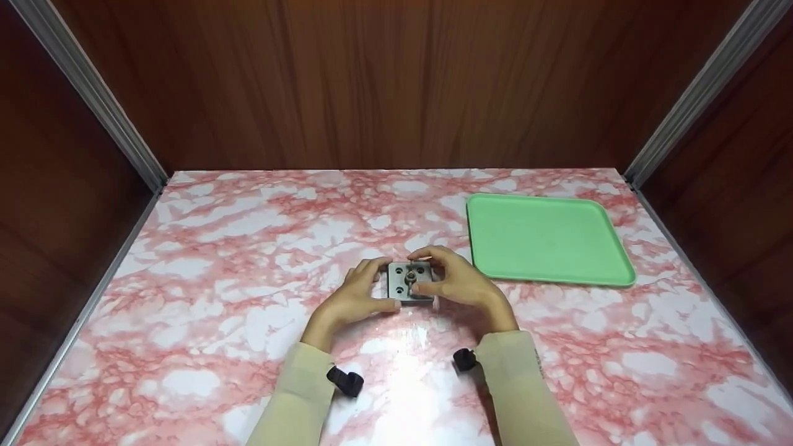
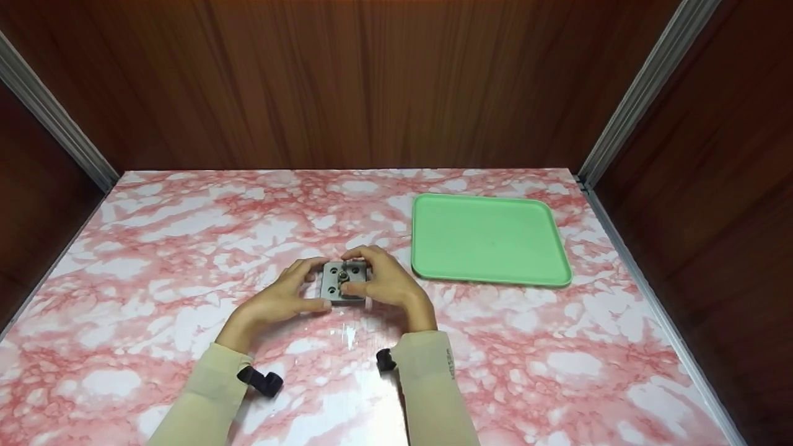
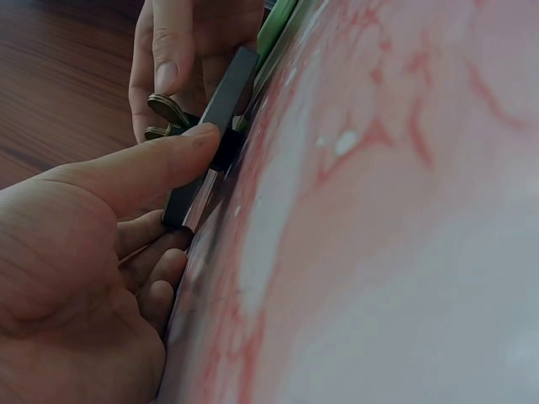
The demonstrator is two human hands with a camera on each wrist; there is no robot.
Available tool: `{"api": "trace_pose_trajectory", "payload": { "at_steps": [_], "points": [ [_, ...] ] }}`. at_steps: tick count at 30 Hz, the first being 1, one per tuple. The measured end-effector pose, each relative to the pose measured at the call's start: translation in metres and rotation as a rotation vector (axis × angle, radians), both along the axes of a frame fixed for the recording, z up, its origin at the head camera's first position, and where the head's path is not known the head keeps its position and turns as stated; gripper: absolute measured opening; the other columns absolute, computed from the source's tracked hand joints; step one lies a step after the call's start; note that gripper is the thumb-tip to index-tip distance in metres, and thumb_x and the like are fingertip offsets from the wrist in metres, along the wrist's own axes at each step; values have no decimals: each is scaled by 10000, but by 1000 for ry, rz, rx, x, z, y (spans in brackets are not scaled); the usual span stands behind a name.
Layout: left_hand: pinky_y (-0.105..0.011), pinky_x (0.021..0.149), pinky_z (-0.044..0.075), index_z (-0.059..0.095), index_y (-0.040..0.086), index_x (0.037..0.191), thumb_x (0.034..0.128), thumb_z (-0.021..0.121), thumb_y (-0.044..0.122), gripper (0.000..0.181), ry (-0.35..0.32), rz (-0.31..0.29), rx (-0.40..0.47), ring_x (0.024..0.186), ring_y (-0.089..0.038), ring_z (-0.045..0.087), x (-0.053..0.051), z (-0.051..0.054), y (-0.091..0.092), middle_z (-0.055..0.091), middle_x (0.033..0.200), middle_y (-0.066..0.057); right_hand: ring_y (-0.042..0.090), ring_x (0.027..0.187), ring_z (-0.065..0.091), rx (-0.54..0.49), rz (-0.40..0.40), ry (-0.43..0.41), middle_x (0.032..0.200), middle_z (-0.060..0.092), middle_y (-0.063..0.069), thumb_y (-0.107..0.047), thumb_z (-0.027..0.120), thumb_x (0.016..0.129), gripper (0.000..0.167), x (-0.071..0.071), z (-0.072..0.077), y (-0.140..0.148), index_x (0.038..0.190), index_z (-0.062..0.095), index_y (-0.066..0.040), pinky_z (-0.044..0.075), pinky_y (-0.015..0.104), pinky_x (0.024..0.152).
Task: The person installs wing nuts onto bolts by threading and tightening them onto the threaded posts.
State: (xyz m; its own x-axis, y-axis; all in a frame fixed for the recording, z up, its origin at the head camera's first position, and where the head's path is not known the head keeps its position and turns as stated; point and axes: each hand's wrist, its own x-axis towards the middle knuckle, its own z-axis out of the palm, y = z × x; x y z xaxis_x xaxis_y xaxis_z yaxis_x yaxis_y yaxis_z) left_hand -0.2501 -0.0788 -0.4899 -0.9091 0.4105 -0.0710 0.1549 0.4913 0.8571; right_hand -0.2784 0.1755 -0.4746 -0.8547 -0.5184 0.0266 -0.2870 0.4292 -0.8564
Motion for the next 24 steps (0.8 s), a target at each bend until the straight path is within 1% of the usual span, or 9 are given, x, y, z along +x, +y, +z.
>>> {"api": "trace_pose_trajectory", "payload": {
  "at_steps": [4, 10, 15, 18, 24],
  "points": [
    [-538, 1160, 373, 393, 178, 1630, 852, 875, 252, 918, 13, 0, -12, 1380, -306, 403, 1, 1, 0, 433, 1580, -66, 265, 1094, 669, -9, -6, -3, 1319, 680, 110, -146, 860, 892, 555, 0, -1, -2, 1390, 620, -89, 515, 458, 1003],
    [-537, 1154, 375, 388, 178, 1635, 860, 872, 248, 916, 3, 0, -16, 1376, -304, 402, 1, 2, 0, 437, 1572, -64, 244, 1041, 675, -9, -31, 7, 1219, 709, 110, -145, 875, 877, 525, 2, 0, -5, 1333, 623, -80, 520, 415, 964],
    [-539, 1152, 377, 389, 172, 1634, 867, 869, 254, 908, 9, -3, -21, 1376, -309, 402, 0, 2, 0, 443, 1569, -66, 246, 1005, 663, -21, -50, 15, 1159, 715, 131, -162, 883, 877, 507, 3, 0, -8, 1287, 601, -60, 506, 421, 951],
    [-546, 1152, 376, 389, 166, 1633, 869, 869, 255, 906, 12, -5, -19, 1377, -315, 402, 0, 1, 0, 441, 1570, -70, 241, 972, 642, -12, -67, 28, 1123, 707, 131, -180, 892, 871, 509, 4, 0, -10, 1265, 593, -59, 491, 417, 930],
    [-554, 1155, 376, 376, 157, 1638, 865, 863, 261, 920, 27, -16, -16, 1383, -316, 403, -1, 0, 0, 436, 1576, -74, 221, 876, 551, 25, -101, 66, 1014, 648, 120, -224, 908, 860, 508, 4, 0, -12, 1225, 588, -75, 442, 382, 831]
  ]
}}
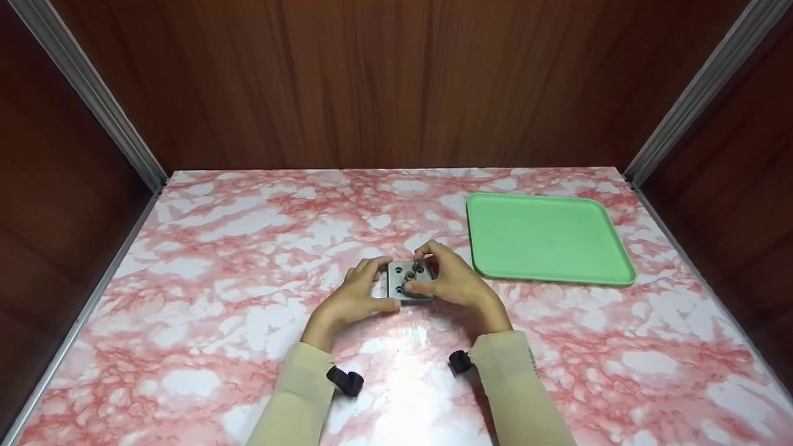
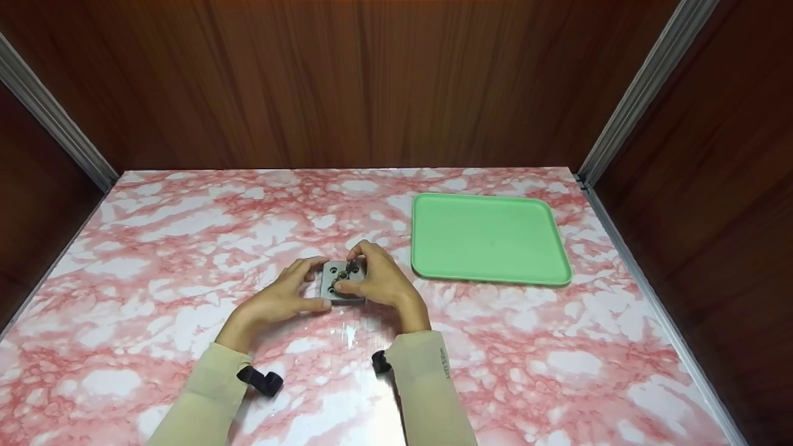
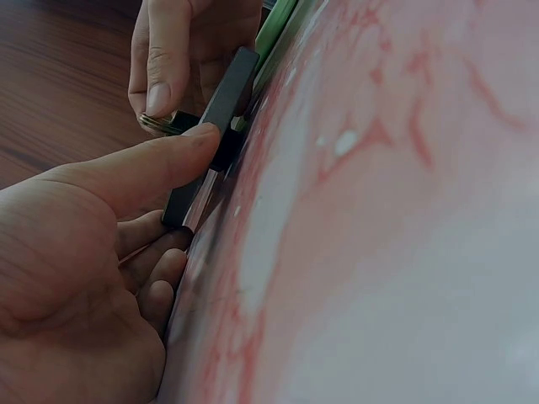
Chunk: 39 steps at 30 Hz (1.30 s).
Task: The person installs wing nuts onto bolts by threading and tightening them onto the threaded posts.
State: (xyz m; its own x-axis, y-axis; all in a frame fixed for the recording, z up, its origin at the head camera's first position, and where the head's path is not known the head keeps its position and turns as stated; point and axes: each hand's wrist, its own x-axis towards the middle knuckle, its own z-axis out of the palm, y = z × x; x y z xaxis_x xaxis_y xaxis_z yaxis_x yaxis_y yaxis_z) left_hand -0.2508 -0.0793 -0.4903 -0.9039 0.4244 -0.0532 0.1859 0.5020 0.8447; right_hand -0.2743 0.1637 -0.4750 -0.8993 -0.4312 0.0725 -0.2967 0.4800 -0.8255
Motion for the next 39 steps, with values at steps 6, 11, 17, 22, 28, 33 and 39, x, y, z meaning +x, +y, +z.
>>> {"api": "trace_pose_trajectory", "payload": {
  "at_steps": [6, 11, 17, 22, 28, 33, 39],
  "points": [
    [-549, 1160, 372, 371, 151, 1642, 865, 868, 259, 929, 6, -4, -5, 1382, -320, 402, -1, 0, 0, 438, 1579, -79, 208, 883, 557, 2, -25, 3, 1016, 610, 79, -238, 913, 856, 481, -1, -1, -2, 1146, 561, -84, 431, 374, 839],
    [-534, 1170, 365, 372, 164, 1645, 866, 873, 256, 930, 0, 3, -15, 1390, -314, 392, -1, 0, 1, 429, 1594, -69, 221, 893, 534, 17, -44, 16, 1018, 570, 67, -256, 906, 868, 461, 0, -1, -4, 1101, 547, -86, 426, 375, 818],
    [-538, 1173, 369, 372, 166, 1645, 867, 869, 261, 928, 0, 5, -16, 1403, -322, 396, 0, 0, 1, 426, 1602, -67, 199, 837, 475, 26, -52, 41, 957, 533, 99, -283, 904, 869, 459, 1, -1, -6, 1053, 542, -70, 395, 368, 762],
    [-549, 1176, 367, 370, 171, 1645, 872, 866, 268, 924, 1, 5, -18, 1412, -328, 397, 1, 1, 1, 418, 1610, -65, 180, 809, 453, 29, -58, 58, 940, 521, 111, -297, 904, 870, 451, 1, -2, -6, 1010, 541, -68, 388, 366, 743],
    [-538, 1167, 373, 372, 167, 1646, 867, 866, 263, 928, -7, 8, -5, 1401, -322, 402, 1, 1, 1, 424, 1602, -62, 176, 825, 467, 40, -58, 59, 923, 502, 60, -293, 902, 872, 438, -1, -3, -6, 939, 527, -78, 394, 353, 748],
    [-544, 1164, 375, 374, 167, 1644, 864, 868, 266, 929, -10, 10, -3, 1393, -321, 407, 1, 0, 1, 433, 1591, -61, 193, 861, 513, 20, -39, 36, 955, 545, 56, -264, 883, 891, 390, -2, -2, -3, 954, 550, -71, 426, 365, 782],
    [-554, 1155, 371, 382, 183, 1639, 866, 872, 268, 919, -14, 14, 6, 1385, -304, 408, 0, 0, 0, 438, 1578, -58, 270, 1093, 680, -73, -21, -12, 1135, 640, 115, -184, 779, 966, 219, -2, 0, 3, 1043, 626, -48, 497, 455, 1025]
  ]
}}
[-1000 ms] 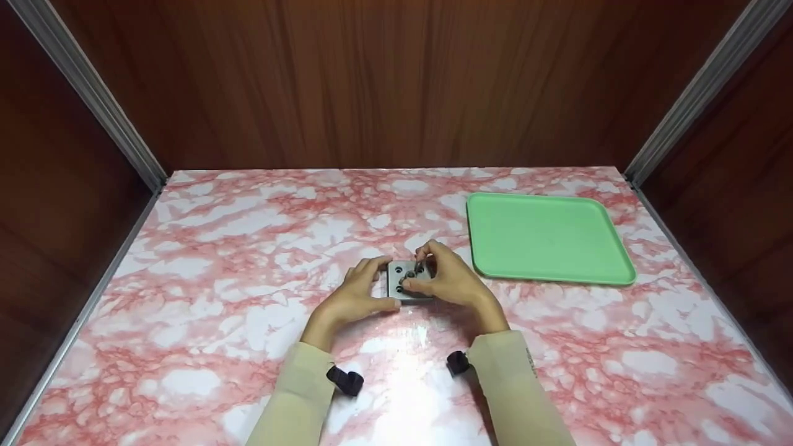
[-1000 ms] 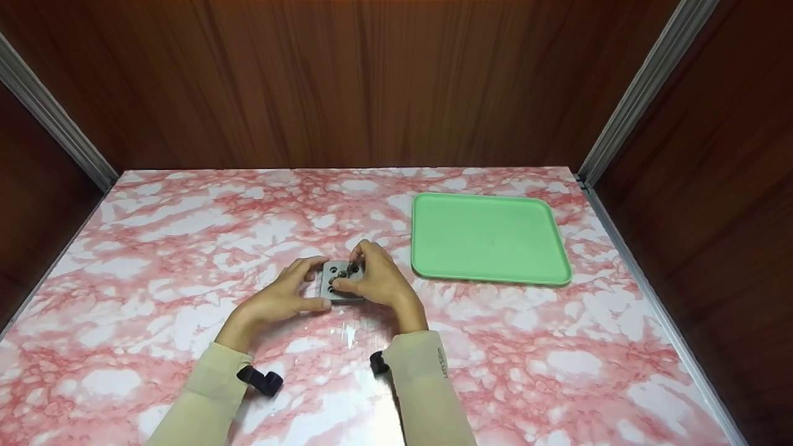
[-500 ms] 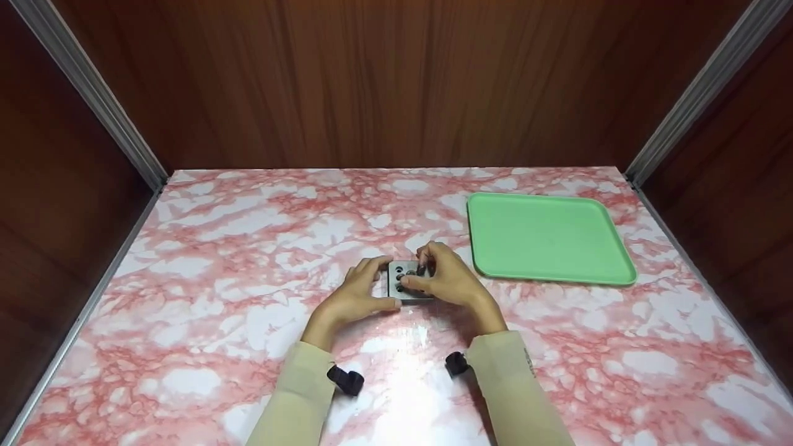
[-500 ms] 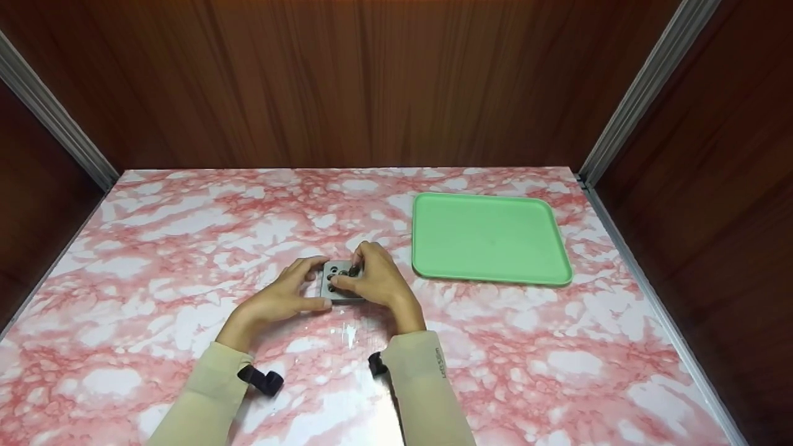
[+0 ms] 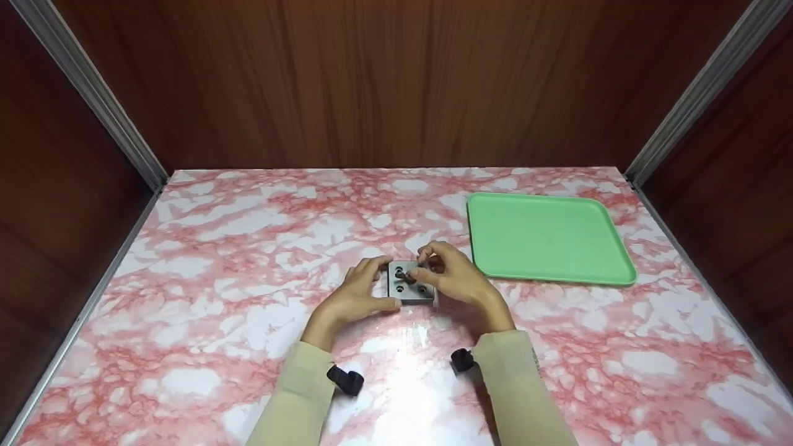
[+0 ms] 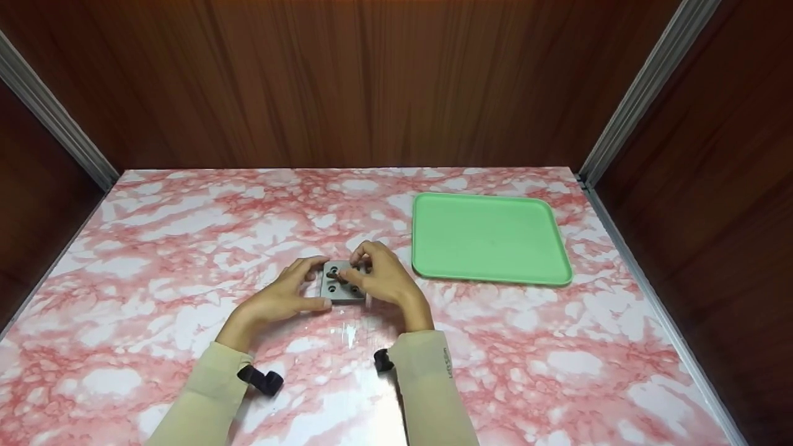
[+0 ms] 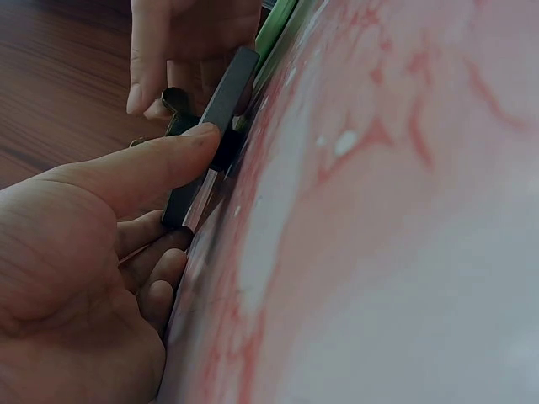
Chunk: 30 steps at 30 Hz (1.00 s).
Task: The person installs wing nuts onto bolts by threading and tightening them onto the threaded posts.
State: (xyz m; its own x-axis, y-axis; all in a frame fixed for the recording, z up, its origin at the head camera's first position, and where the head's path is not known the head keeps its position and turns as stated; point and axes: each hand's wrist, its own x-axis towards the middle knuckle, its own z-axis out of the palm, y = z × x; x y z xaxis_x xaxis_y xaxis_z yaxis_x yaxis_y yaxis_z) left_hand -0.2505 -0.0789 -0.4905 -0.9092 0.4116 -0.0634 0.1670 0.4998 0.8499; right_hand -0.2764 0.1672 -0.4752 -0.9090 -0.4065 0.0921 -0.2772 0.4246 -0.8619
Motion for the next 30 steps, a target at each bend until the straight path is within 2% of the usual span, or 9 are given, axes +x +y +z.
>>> {"api": "trace_pose_trajectory", "payload": {
  "at_steps": [5, 14, 17, 21, 25, 30],
  "points": [
    [-542, 1153, 375, 388, 181, 1636, 861, 874, 260, 918, 12, -4, -7, 1367, -302, 415, 0, 0, 0, 452, 1562, -64, 329, 1178, 698, -10, -19, -23, 1224, 661, 139, -182, 774, 965, 206, 0, 2, 3, 1072, 644, -63, 501, 498, 1089],
    [-539, 1169, 368, 387, 165, 1636, 855, 874, 256, 925, 29, -6, -16, 1377, -317, 417, 0, -1, 0, 451, 1570, -77, 304, 1078, 706, -4, -14, 6, 1122, 654, 127, -180, 863, 892, 309, 1, 3, 2, 1049, 644, -29, 524, 486, 989],
    [-542, 1170, 368, 383, 163, 1639, 856, 872, 259, 928, 26, -5, -12, 1385, -322, 416, 0, 0, 1, 446, 1579, -71, 292, 1058, 700, 54, -46, 50, 1092, 645, 104, -209, 888, 868, 324, 2, 5, -1, 1011, 649, -43, 527, 467, 969],
    [-541, 1166, 376, 376, 167, 1643, 860, 870, 266, 931, 18, -4, -13, 1393, -323, 420, 0, 0, 0, 436, 1593, -61, 272, 1048, 667, 182, -122, 112, 1058, 621, 57, -309, 915, 839, 369, 6, 10, -7, 930, 628, -96, 524, 442, 941],
    [-541, 1159, 381, 371, 163, 1645, 868, 865, 265, 926, 17, -9, -18, 1387, -323, 419, 0, 1, 0, 440, 1584, -63, 242, 956, 605, 295, -192, 161, 1035, 599, 33, -397, 920, 821, 417, 9, 12, -14, 863, 600, -133, 506, 410, 848],
    [-525, 1156, 379, 367, 165, 1647, 867, 862, 266, 929, 2, -7, -17, 1381, -309, 407, 0, 1, 0, 434, 1579, -56, 230, 843, 552, 355, -237, 253, 996, 584, 58, -441, 931, 794, 476, 11, 12, -21, 799, 587, -112, 501, 402, 767]
  ]
}}
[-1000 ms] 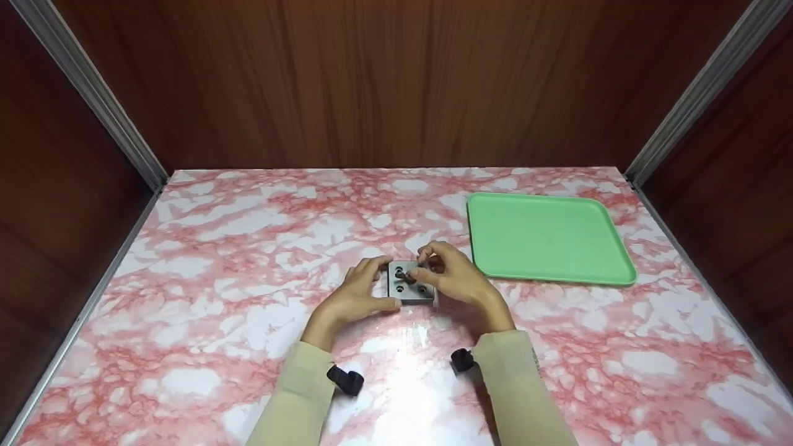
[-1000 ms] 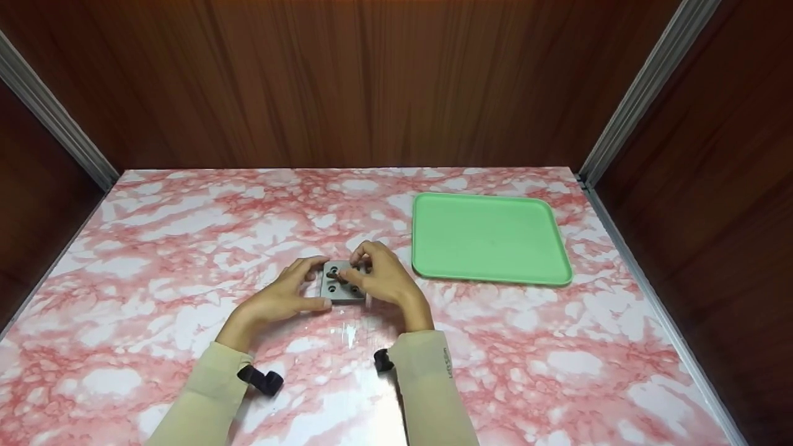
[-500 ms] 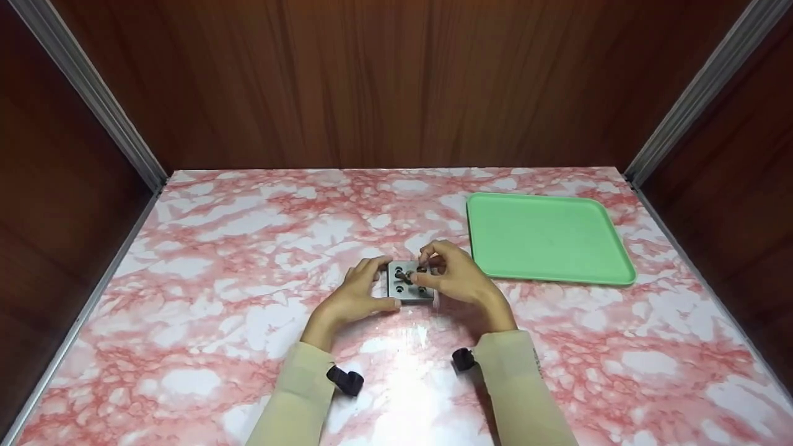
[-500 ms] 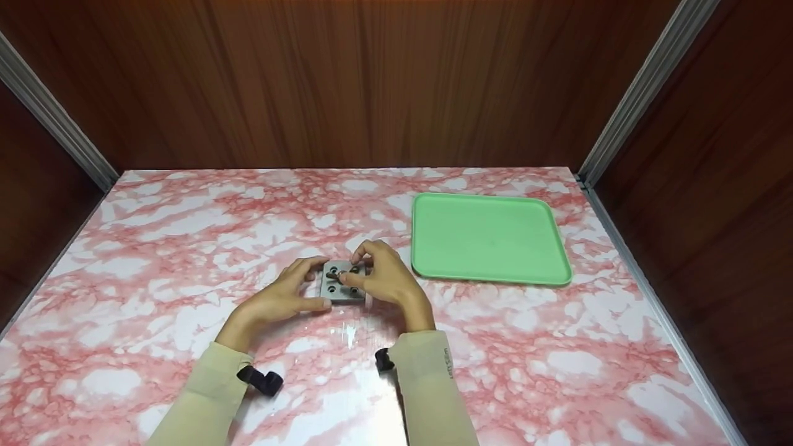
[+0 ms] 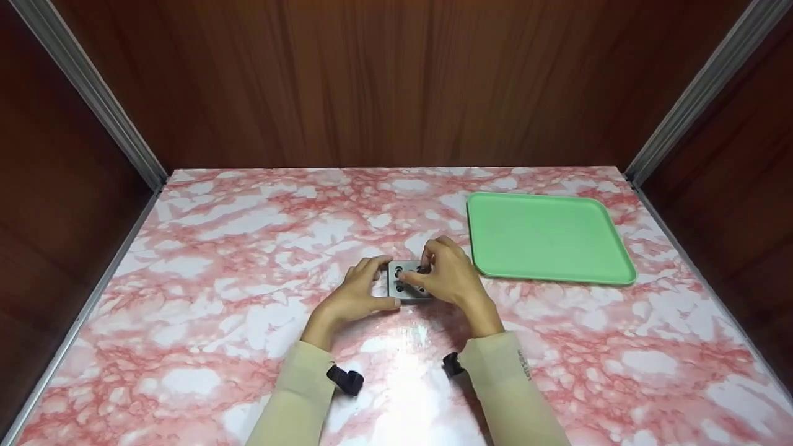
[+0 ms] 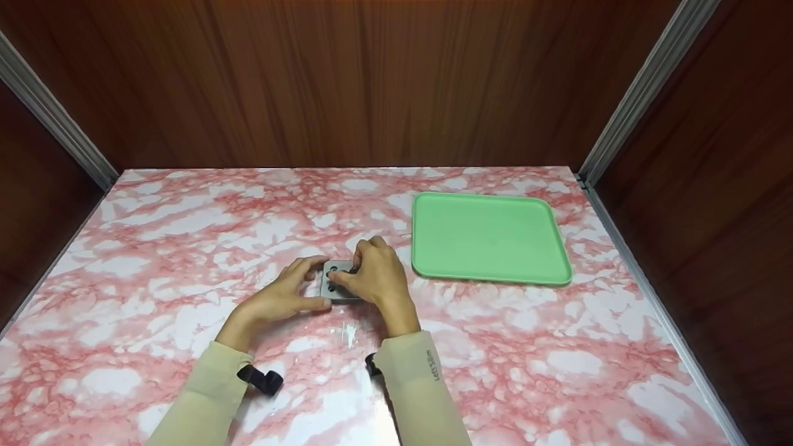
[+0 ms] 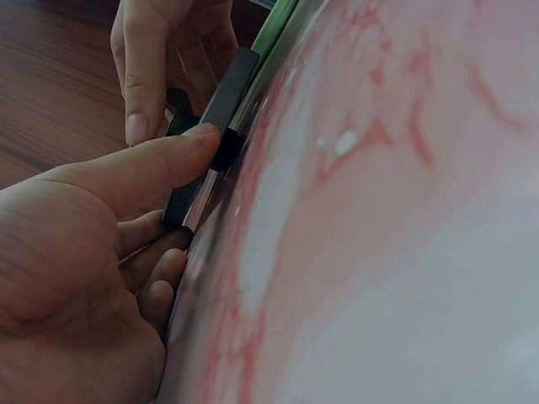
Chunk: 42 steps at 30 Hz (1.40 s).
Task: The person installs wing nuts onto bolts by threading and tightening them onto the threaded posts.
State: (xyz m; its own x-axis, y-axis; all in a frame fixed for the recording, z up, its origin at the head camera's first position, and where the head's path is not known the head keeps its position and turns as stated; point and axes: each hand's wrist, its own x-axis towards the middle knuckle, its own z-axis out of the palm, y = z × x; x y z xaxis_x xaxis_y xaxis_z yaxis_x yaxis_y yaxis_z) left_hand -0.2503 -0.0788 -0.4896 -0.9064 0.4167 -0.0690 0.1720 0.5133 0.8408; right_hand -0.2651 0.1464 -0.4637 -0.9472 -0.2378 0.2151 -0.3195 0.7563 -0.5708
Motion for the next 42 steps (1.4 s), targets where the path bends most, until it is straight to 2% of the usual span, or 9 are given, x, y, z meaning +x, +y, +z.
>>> {"api": "trace_pose_trajectory", "payload": {
  "at_steps": [6, 29, 42],
  "points": [
    [-516, 1153, 382, 380, 160, 1640, 856, 868, 258, 929, 6, 7, 17, 1375, -303, 414, -1, -1, 1, 442, 1574, -59, 242, 821, 572, 6, -41, 34, 1006, 595, 74, -455, 957, 758, 524, 2, 1, -3, 764, 573, -99, 518, 408, 770],
    [-516, 1154, 377, 395, 159, 1633, 839, 889, 240, 938, -11, 31, 36, 1372, -303, 412, 2, -1, 2, 438, 1579, -64, 221, 738, 567, 44, -108, -19, 920, 596, 53, -497, 944, 749, 540, 2, 2, -6, 712, 563, -116, 493, 399, 693],
    [-533, 1155, 381, 397, 158, 1629, 862, 878, 251, 910, 5, 18, -6, 1391, -328, 401, 0, 0, 2, 429, 1584, -83, 218, 726, 578, 47, -124, -20, 928, 618, 53, -518, 949, 736, 546, 2, 3, -6, 699, 569, -127, 495, 394, 679]
  ]
}}
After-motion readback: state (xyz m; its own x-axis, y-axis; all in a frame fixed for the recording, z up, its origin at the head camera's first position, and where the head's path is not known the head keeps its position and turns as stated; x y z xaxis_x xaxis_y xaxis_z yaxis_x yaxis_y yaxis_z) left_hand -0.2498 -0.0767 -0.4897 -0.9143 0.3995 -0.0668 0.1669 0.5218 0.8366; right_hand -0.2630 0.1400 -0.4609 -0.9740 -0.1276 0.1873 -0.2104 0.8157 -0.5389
